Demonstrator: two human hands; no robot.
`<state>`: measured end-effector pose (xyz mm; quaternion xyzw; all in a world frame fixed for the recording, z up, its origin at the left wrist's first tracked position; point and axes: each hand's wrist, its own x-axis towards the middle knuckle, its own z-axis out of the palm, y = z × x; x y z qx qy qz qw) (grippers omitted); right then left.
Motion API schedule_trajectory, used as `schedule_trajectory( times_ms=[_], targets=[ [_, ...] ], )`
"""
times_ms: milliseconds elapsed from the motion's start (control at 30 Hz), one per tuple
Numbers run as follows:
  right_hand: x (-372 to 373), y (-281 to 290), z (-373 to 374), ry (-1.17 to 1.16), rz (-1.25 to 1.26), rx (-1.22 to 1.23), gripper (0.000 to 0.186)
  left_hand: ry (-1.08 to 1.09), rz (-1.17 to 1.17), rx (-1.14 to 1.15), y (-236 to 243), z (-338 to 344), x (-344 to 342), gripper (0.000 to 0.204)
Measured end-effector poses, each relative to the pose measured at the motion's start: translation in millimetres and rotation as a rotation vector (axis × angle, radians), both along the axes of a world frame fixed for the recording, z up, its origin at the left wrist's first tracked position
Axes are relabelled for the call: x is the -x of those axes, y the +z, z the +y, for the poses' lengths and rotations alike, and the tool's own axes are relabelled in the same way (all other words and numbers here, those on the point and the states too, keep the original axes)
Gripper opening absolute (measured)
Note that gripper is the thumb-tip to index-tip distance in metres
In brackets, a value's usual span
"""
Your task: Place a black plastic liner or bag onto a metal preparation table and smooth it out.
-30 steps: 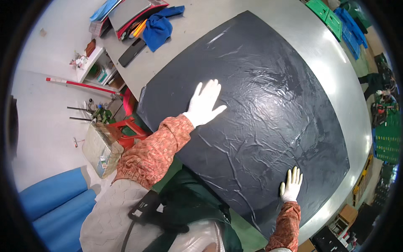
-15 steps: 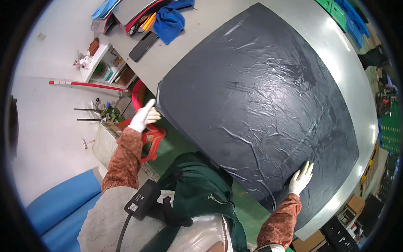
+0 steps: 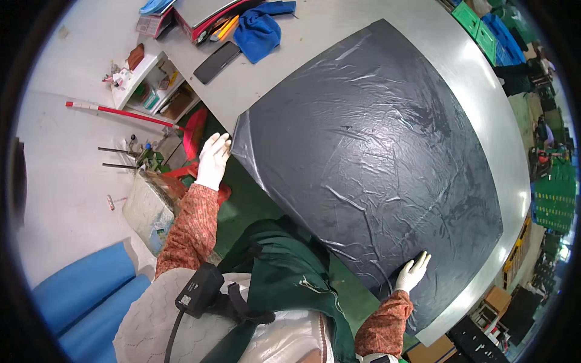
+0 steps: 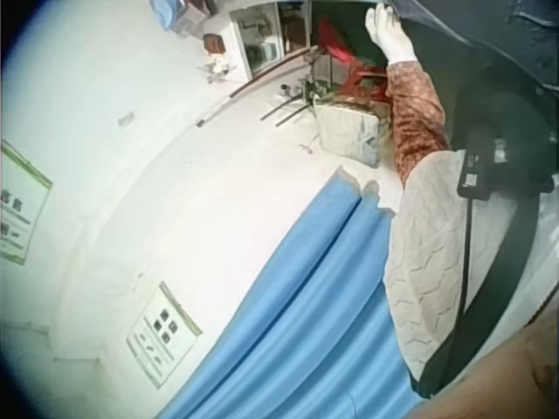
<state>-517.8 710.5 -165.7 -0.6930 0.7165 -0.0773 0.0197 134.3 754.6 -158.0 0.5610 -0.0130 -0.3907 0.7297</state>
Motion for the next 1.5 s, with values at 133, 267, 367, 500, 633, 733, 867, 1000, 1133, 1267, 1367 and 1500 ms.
schedule_trajectory(
  times_ms=[133, 267, 367, 500, 633, 733, 867, 1000, 1133, 1267, 1367, 1500],
  targets=[
    [-3.4, -2.5, -1.7, -0.029, -0.034, -0.025, 0.054, 0.134, 0.144, 0.311, -10.5, 6.7, -22.8, 0.037],
    [-5.2, -8.2, -4.3, -0.048, -0.008, -0.019, 0.053, -0.284, 0.617, -0.050, -30.2, 19.8, -14.6, 0.033],
    [-0.9, -11.6, -2.7, -0.043, 0.009, 0.013, 0.053, -0.191, 0.263, -0.202, -24.5, 0.8, 9.8, 0.021],
    [-8.4, -12.8, -6.4, -0.038, -0.012, 0.008, 0.053, -0.035, -0.933, -0.350, -30.0, -14.9, 30.5, 0.018],
    [-8.1, -12.8, -1.6, -0.063, 0.024, 0.028, 0.054, -0.303, -1.476, -0.337, 16.1, -29.5, 74.0, 0.023],
    [-9.1, -14.9, -2.2, -0.085, 0.025, 0.034, 0.055, -0.329, -1.626, -0.229, 14.4, -35.6, 87.0, 0.020],
    [-13.6, -15.0, -3.7, -0.070, 0.011, 0.047, 0.055, -0.386, -1.572, -0.279, 2.4, -36.1, 87.3, 0.013],
    [-10.2, -19.3, -3.2, -0.060, 0.028, 0.099, 0.055, -0.388, -1.660, -0.253, 12.9, -39.1, 83.7, 0.017],
    [-11.7, -21.4, -2.9, -0.073, 0.030, 0.116, 0.054, -0.355, -1.636, -0.249, 21.4, -43.5, 84.2, 0.033],
    [-13.4, -22.3, -4.4, -0.086, 0.022, 0.137, 0.053, -0.425, -1.622, -0.163, 25.0, -47.9, 91.9, 0.033],
    [-22.3, -17.0, -5.9, -0.098, 0.016, 0.130, 0.053, -0.450, -1.637, -0.131, 23.3, -50.0, 100.0, 0.030],
    [-13.1, -20.4, -4.2, -0.096, 0.039, 0.154, 0.053, -0.448, -1.278, -0.123, 18.3, -63.9, 129.3, 0.024]
  ],
)
